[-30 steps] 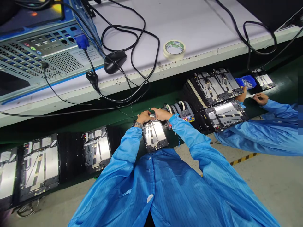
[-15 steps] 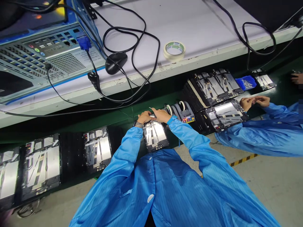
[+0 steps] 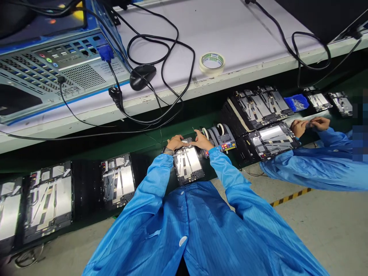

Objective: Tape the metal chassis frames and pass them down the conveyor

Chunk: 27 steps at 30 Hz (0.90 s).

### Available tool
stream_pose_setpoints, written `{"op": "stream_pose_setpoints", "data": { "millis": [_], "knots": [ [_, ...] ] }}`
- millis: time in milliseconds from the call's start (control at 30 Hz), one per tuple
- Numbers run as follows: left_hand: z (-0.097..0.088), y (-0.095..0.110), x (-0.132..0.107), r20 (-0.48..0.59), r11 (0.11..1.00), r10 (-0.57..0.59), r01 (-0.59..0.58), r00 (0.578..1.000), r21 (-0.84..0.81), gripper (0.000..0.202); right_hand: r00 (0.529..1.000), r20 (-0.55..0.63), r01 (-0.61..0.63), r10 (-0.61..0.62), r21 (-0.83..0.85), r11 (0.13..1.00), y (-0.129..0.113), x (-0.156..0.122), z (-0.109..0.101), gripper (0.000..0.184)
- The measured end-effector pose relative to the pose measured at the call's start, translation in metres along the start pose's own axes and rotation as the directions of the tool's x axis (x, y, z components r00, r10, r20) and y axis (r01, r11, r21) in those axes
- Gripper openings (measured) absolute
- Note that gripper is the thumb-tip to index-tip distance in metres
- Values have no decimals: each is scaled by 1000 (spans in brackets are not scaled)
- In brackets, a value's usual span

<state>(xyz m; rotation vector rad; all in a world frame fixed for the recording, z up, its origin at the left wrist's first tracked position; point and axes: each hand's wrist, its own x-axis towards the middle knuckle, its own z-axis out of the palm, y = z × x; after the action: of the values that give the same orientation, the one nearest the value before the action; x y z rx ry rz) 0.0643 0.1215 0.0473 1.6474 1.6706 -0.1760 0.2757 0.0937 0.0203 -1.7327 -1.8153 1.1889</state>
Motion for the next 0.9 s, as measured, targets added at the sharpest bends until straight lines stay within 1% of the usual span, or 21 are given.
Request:
{"op": "stream_pose_setpoints", "data": {
  "millis": [67,133,300,400,467,533,600,633,667,733,800,900],
  "knots": [
    [0,0,0,1,1000,-1,1,1000,5,72,1000,-11,-16,16,-16,1000,1,-7,7,94],
    [-1,1,-1,7,1000,-9,9,1000,11,70,999,-47,-15,14,-29,999,0,-14,11,96],
    [-5,6,-4,18,1000,-18,17,1000,24,68,994,-83,70,-76,-74,995,-9,-27,19,100],
    [-9,7,-8,11,1000,27,-27,1000,14,66,984,-120,111,-130,-157,981,-18,-37,24,95],
    [-15,4,-13,-7,997,72,-72,997,-11,61,974,-157,131,-165,-207,970,-24,-47,28,90],
    [-22,-5,-21,-86,986,140,-147,986,-80,54,958,-219,135,-187,-233,963,-31,-58,32,84],
    [-28,-21,-34,-215,955,199,-239,956,-178,46,939,-275,144,-208,-236,961,-37,-67,36,77],
    [-29,-31,-42,-281,936,212,-277,936,-219,42,935,-275,163,-224,-226,960,-42,-70,39,73],
    [-29,-41,-51,-337,921,207,-299,918,-250,38,938,-252,190,-240,-206,960,-46,-71,43,71],
    [-22,-60,-68,-408,909,169,-302,897,-288,33,951,-149,248,-270,-148,957,-56,-69,51,70],
    [-9,-74,-83,-449,907,119,-280,886,-313,33,956,-41,287,-291,-85,954,-65,-61,61,74],
    [18,-85,-99,-468,904,29,-223,883,-366,42,952,30,307,-306,-32,951,-75,-45,76,74]
  ]
}}
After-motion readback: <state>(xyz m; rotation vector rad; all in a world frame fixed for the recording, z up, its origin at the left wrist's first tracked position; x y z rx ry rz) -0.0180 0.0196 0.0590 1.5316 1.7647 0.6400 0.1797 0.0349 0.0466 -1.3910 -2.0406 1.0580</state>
